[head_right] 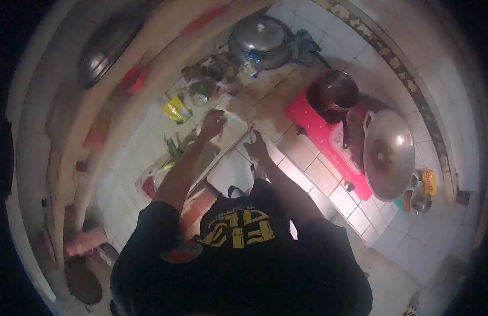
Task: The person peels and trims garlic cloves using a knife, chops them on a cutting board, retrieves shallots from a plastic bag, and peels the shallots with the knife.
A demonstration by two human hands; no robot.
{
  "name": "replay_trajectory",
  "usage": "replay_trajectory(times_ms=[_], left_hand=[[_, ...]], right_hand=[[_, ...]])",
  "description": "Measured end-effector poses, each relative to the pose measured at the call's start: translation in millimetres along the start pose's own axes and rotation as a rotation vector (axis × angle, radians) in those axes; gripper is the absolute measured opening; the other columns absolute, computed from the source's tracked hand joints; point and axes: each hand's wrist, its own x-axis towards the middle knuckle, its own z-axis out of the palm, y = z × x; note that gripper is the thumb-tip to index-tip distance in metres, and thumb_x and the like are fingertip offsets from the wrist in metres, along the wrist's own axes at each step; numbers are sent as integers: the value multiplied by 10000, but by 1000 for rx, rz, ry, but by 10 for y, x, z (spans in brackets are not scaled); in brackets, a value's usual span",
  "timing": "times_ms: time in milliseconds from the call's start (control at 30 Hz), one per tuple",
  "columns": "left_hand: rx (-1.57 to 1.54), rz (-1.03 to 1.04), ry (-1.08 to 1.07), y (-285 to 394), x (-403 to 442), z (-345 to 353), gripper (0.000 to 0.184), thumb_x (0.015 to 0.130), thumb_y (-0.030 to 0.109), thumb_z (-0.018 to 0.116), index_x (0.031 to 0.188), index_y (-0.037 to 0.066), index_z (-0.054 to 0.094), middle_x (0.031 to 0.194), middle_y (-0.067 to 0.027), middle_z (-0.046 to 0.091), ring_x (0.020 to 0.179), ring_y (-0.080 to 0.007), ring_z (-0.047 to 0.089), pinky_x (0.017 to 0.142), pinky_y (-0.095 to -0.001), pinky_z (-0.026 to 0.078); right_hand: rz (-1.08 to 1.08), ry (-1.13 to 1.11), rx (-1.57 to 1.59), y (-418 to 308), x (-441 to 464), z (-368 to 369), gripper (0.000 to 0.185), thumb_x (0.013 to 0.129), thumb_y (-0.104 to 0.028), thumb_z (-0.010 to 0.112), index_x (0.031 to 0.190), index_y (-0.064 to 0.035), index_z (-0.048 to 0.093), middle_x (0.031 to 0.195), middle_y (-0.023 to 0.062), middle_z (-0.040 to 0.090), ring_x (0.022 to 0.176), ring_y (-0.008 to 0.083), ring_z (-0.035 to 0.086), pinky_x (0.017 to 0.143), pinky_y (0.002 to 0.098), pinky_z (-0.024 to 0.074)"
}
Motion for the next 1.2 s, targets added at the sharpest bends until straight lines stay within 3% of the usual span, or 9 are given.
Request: replay_trajectory(times_ms=[200,333,467,633,733,833,933,1067,1200], left_hand=[[455,299,144,-59,940,94,391,751,63,596,1137,2,572,1242,-236,515,1204,-387,468,1003,-426,412],[444,143,-7,-216,1380,83,586,722,-16,554,1291,48,433,1371,-232,394,1259,-439,390,1053,-480,341],[427,41,-45,-506,1636,158,718,721,5,644,1367,136,360,1442,-191,327,1279,-419,381,1048,-515,331],[694,-143,-127,-658,1778,286,450,836,225,604,1266,136,509,1280,-167,539,1204,-356,495,1023,-487,370],[1165,279,-197,-411,1719,152,322,881,306,532,1125,108,601,1118,-146,639,1098,-339,576,907,-493,459],[343,22,223,175,1521,-41,249,856,231,595,1033,56,611,998,-133,668,888,-327,646,763,-444,520],[81,180,287,735,1226,-358,204,816,98,650,1001,32,592,886,-101,665,758,-242,647,707,-349,526],[-534,174,46,1452,616,-678,219,785,-66,624,987,10,585,880,-46,645,796,-138,610,710,-266,507],[-949,155,-135,1985,-202,-940,286,791,-114,612,1055,-6,590,963,-51,644,886,-131,605,804,-269,504]], right_hand=[[-207,173,-351,-342,414,-120,764,753,-143,680,1396,-37,282,812,230,658,768,334,669,713,407,533],[-236,114,-358,-569,565,-209,811,742,-148,661,1398,20,215,1018,289,626,976,421,623,871,463,493],[-110,-6,-198,-921,516,-361,779,753,-134,627,1395,20,215,943,282,635,931,413,637,831,450,515],[-138,64,-287,-785,683,-363,787,768,-163,672,1408,-5,241,894,248,666,887,346,669,827,408,520],[-170,81,-301,-770,710,-412,805,767,-172,688,1416,-19,237,818,218,670,839,324,674,788,399,524],[-157,92,-294,-1017,536,-492,831,763,-155,702,1432,-39,222,748,186,664,770,280,674,734,376,527],[-238,35,-336,-1222,407,-584,867,762,-135,713,1451,-64,191,881,190,651,840,293,659,769,398,525],[-416,87,225,-1822,-137,-552,908,741,-74,743,1456,-55,184,1133,177,598,934,249,652,795,374,539],[-502,213,78,-2272,-755,-511,861,725,-62,772,1398,-12,237,1163,151,572,869,178,653,770,322,537]])
